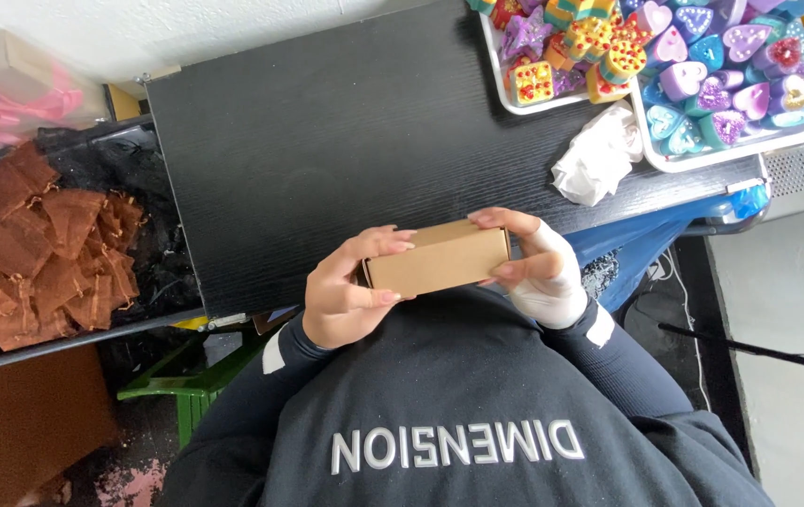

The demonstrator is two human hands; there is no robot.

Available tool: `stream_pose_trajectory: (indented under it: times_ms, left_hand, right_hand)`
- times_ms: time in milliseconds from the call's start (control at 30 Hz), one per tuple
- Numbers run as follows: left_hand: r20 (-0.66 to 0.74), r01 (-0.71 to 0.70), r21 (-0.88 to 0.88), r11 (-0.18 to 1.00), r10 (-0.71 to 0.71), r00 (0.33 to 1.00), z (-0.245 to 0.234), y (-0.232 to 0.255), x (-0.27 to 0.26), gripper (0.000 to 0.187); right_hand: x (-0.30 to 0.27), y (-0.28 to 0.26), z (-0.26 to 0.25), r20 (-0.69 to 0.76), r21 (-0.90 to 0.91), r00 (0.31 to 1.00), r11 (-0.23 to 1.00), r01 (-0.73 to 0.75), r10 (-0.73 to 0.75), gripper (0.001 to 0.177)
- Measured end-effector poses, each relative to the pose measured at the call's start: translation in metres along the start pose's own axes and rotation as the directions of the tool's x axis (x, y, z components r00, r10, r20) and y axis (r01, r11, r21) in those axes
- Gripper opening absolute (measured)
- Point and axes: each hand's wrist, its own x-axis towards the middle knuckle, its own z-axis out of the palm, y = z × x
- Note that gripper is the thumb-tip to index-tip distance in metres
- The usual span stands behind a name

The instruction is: Packing small heart-shaped items into a box with shredded paper and tying it with a ribbon.

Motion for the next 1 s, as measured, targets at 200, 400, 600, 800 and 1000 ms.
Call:
stream_pose_trajectory:
  times_ms: [200, 400, 600, 800, 1000]
  left_hand:
    - [0.104, 0.054, 0.195, 0.979, -0.075, 0.992, -0.003, -0.004, 0.005, 0.061]
    - [0.171, 0.27, 0.385, 0.883, -0.356, 0.919, -0.01, -0.004, 0.024, 0.104]
    - [0.191, 0.247, 0.53, 0.811, -0.397, 0.898, 0.0, -0.011, 0.035, 0.108]
    - [0.123, 0.196, 0.619, 0.761, -0.34, 0.932, 0.009, -0.02, 0.028, 0.102]
    - [0.058, 0.008, 0.773, 0.635, -0.083, 0.995, 0.027, -0.003, 0.039, 0.115]
  right_hand:
    - [0.011, 0.01, -0.007, 0.232, -0.429, 0.889, 0.778, 0.458, -0.395, 0.046]
    - [-0.006, 0.012, -0.017, 0.357, -0.622, 0.856, 0.588, 0.516, -0.374, 0.042]
    - [-0.035, 0.018, -0.012, 0.204, -0.868, 0.888, 0.343, 0.359, -0.413, 0.041]
    - [-0.135, 0.12, -0.073, -0.417, -0.907, 0.511, 0.38, -0.18, -0.752, 0.036]
    - [-0.198, 0.189, -0.119, -0.837, -0.547, 0.516, 0.273, -0.791, -0.182, 0.071]
